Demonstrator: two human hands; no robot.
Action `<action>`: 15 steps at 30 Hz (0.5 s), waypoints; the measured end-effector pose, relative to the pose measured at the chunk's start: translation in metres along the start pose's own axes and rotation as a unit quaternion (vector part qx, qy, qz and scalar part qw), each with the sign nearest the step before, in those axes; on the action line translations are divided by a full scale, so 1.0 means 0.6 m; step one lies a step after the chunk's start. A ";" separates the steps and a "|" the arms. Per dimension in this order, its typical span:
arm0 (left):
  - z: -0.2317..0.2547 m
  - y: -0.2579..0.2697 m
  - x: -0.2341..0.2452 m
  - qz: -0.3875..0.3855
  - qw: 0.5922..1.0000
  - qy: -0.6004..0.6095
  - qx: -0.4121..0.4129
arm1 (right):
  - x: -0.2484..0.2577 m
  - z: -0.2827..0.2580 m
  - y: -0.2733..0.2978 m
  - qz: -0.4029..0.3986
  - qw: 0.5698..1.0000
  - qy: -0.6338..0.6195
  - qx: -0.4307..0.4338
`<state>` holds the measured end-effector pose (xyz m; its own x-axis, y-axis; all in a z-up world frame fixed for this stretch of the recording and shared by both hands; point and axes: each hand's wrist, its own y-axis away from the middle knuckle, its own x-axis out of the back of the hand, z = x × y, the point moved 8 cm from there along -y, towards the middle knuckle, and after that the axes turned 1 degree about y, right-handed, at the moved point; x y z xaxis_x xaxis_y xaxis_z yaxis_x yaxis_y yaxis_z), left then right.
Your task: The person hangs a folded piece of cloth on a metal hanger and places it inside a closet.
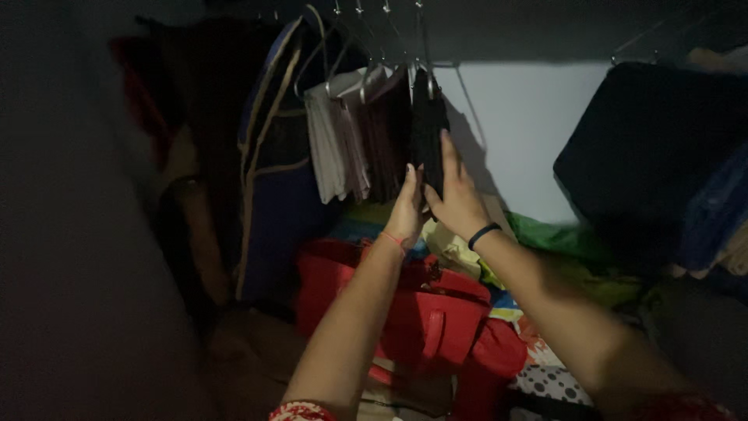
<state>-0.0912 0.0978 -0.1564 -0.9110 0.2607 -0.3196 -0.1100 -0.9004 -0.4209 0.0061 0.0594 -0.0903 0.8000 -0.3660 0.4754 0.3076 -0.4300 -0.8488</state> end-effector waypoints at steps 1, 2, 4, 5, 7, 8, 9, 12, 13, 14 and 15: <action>-0.007 0.004 -0.007 -0.011 1.000 0.003 0.007 | 0.008 -0.013 0.001 0.002 1.000 0.000 -0.004; -0.012 0.008 -0.011 -0.014 1.000 0.002 0.011 | -0.007 -0.006 0.002 -0.072 0.992 0.064 -0.075; -0.018 0.013 -0.017 -0.030 0.999 0.018 0.010 | -0.014 0.010 0.010 -0.146 0.970 0.126 -0.148; -0.024 0.017 -0.019 -0.030 0.999 0.017 0.013 | -0.013 0.003 0.007 -0.139 0.972 0.161 -0.101; -0.036 0.025 -0.014 -0.028 0.999 -0.014 0.028 | -0.023 0.009 0.002 -0.134 0.971 0.194 -0.052; -0.039 0.028 -0.012 -0.026 0.999 -0.014 0.029 | -0.023 0.018 -0.001 -0.114 0.981 0.150 -0.049; -0.041 0.030 -0.002 0.002 0.996 -0.089 0.023 | -0.020 0.028 0.000 -0.094 0.989 0.107 -0.046; -0.026 0.058 0.010 0.039 0.975 -0.206 -0.078 | -0.005 0.057 0.005 -0.067 0.986 0.150 -0.033; -0.003 0.075 0.007 0.046 0.954 -0.243 -0.170 | 0.000 0.063 0.006 -0.068 0.986 0.148 -0.033; 0.001 0.082 0.010 0.050 0.954 -0.244 -0.168 | 0.007 0.073 0.007 -0.064 0.986 0.145 -0.052; 0.027 0.102 0.018 0.115 0.900 -0.352 -0.228 | 0.014 0.080 0.008 -0.061 0.986 0.142 -0.071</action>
<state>-0.1141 0.0400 -0.1716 -0.9326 -0.3445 0.1076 0.1418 -0.6241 -0.7684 0.0389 0.0943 -0.1015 0.5797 -0.5121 0.6338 0.3010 -0.5882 -0.7506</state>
